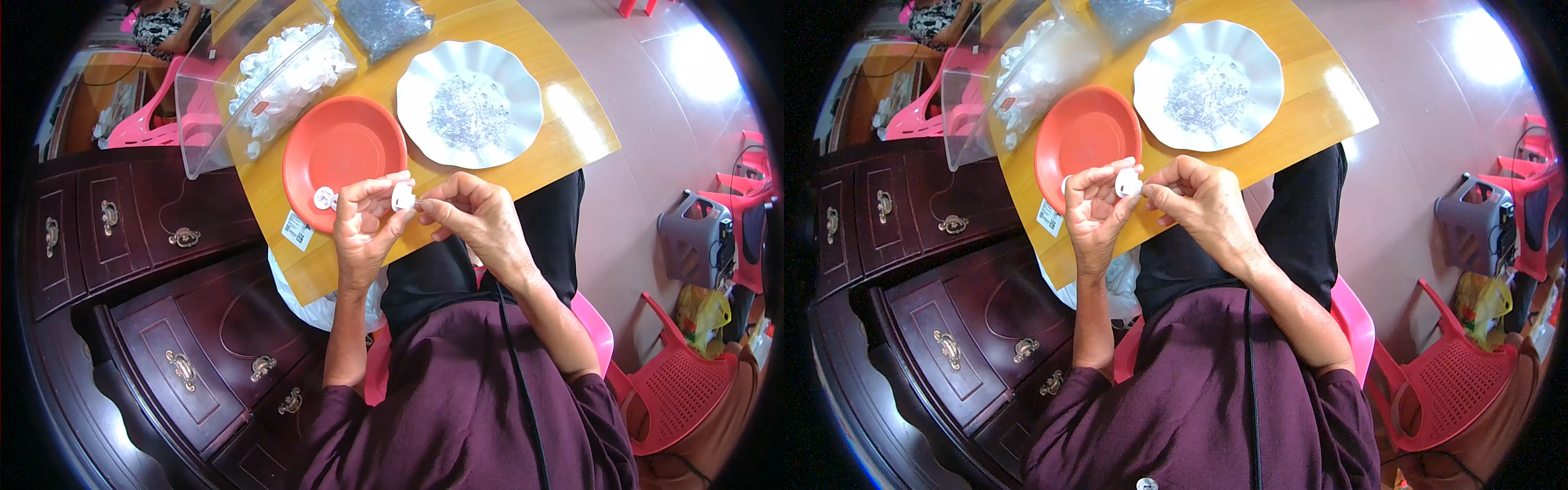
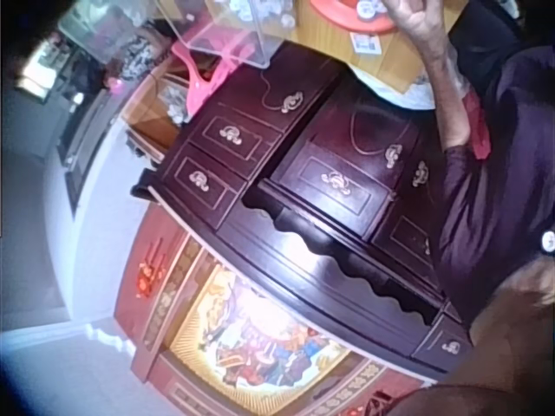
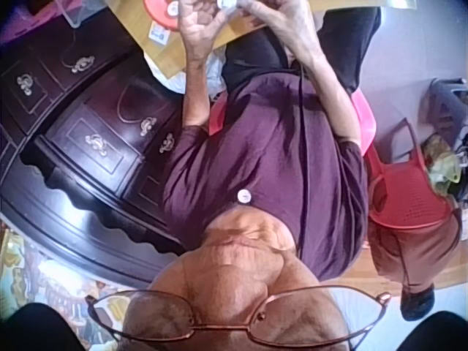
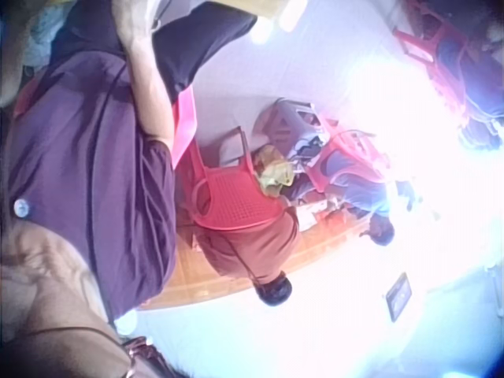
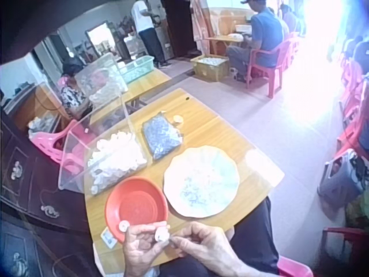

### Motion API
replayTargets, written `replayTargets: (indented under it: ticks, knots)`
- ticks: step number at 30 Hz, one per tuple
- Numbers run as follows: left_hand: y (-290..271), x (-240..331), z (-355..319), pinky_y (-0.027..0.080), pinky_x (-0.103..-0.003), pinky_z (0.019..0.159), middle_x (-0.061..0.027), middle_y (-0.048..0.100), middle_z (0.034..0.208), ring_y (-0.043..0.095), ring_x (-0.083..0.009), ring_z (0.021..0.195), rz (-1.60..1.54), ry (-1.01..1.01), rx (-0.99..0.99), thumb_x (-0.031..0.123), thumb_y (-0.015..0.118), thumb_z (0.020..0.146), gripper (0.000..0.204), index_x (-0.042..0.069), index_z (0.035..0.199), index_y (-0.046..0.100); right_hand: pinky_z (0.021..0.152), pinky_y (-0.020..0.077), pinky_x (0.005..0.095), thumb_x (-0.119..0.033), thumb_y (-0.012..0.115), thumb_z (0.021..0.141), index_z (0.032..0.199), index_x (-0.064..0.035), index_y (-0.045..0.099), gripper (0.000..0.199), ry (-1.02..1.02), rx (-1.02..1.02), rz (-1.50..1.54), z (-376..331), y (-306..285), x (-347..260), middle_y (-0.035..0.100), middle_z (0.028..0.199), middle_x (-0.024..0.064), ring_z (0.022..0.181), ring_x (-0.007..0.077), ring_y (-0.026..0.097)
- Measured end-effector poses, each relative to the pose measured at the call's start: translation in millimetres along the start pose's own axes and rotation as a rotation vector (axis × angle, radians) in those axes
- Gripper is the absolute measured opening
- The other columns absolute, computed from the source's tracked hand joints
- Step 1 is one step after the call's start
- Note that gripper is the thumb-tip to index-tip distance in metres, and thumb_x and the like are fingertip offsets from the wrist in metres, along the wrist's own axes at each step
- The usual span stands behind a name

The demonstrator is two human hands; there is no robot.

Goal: The person repeatedly picks up plastic pieces from a red plate and metal components from a white bowl, then inserts the metal components into the plastic pieces by hand to assemble them.

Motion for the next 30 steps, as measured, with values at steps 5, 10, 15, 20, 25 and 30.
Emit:
replayTargets:
  ticks: [5, 10, 15, 20, 25, 30]
  knots:
    - [1.6, 2.7, 0.5, 0.051, -0.037, 0.100, -0.0238, 0.057, 0.128, 0.060, -0.0252, 0.118, 0.041, 0.029, 0.009, -0.013, 0.064, 0.085, 0.043, 0.001, 0.121, 0.045, 0.065, 0.0553, 0.0228, -0.013, 0.068, 0.094, 0.098, 0.0029, 0.065, 0.017, 0.009, 0.011, -0.007, -0.6, -2.4, 0.3, 0.068, 0.084, 0.0053, 0.078, 0.0082, 0.065]
    - [4.0, 3.8, 0.4, 0.051, -0.036, 0.101, -0.0213, 0.058, 0.128, 0.060, -0.0235, 0.117, 0.120, 0.039, 0.001, -0.014, 0.064, 0.085, 0.043, 0.000, 0.121, 0.045, 0.064, 0.0549, 0.0226, -0.014, 0.069, 0.093, 0.098, 0.0024, 0.066, 0.017, 0.008, 0.030, -0.040, -2.1, -4.7, 0.4, 0.067, 0.083, 0.0046, 0.076, 0.0072, 0.063]
    - [4.6, 5.1, 0.0, 0.051, -0.035, 0.100, -0.0211, 0.059, 0.127, 0.061, -0.0231, 0.116, 0.124, 0.026, 0.014, -0.014, 0.065, 0.084, 0.043, 0.000, 0.120, 0.046, 0.061, 0.0517, 0.0213, -0.014, 0.068, 0.093, 0.096, 0.0026, 0.065, 0.017, -0.032, 0.048, -0.069, -3.6, -6.6, -0.8, 0.064, 0.079, 0.0023, 0.069, 0.0051, 0.058]
    - [7.6, 8.5, -1.5, 0.053, -0.033, 0.095, -0.0186, 0.061, 0.126, 0.063, -0.0211, 0.110, 0.285, 0.049, -0.009, -0.011, 0.070, 0.082, 0.039, 0.000, 0.116, 0.054, 0.060, 0.0505, 0.0208, -0.014, 0.068, 0.093, 0.097, 0.0022, 0.065, 0.017, -0.024, 0.038, -0.097, -3.8, -6.1, -1.3, 0.063, 0.078, 0.0013, 0.068, 0.0045, 0.056]
    - [13.8, 14.8, 3.0, 0.054, -0.032, 0.094, -0.0167, 0.060, 0.127, 0.064, -0.0199, 0.109, 0.304, 0.061, -0.049, -0.010, 0.071, 0.082, 0.036, -0.001, 0.113, 0.058, 0.060, 0.0497, 0.0204, -0.015, 0.068, 0.094, 0.099, 0.0013, 0.064, 0.017, -0.026, 0.065, -0.005, -4.0, -10.4, -2.4, 0.062, 0.079, 0.0004, 0.067, 0.0042, 0.055]
    - [11.1, 13.0, 2.2, 0.054, -0.032, 0.095, -0.0161, 0.057, 0.128, 0.063, -0.0200, 0.110, 0.145, -0.016, -0.103, -0.011, 0.069, 0.083, 0.038, -0.001, 0.119, 0.058, 0.060, 0.0496, 0.0208, -0.020, 0.066, 0.096, 0.101, 0.0005, 0.064, 0.021, 0.053, -0.012, -0.081, -3.5, -15.8, 1.4, 0.058, 0.077, -0.0015, 0.068, 0.0045, 0.054]
Point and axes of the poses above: each hand's wrist, its own z-axis towards the middle knuckle, its own y-axis out of the palm, x = y × z, the point moved 9 cm from there along z, towards the middle knuckle
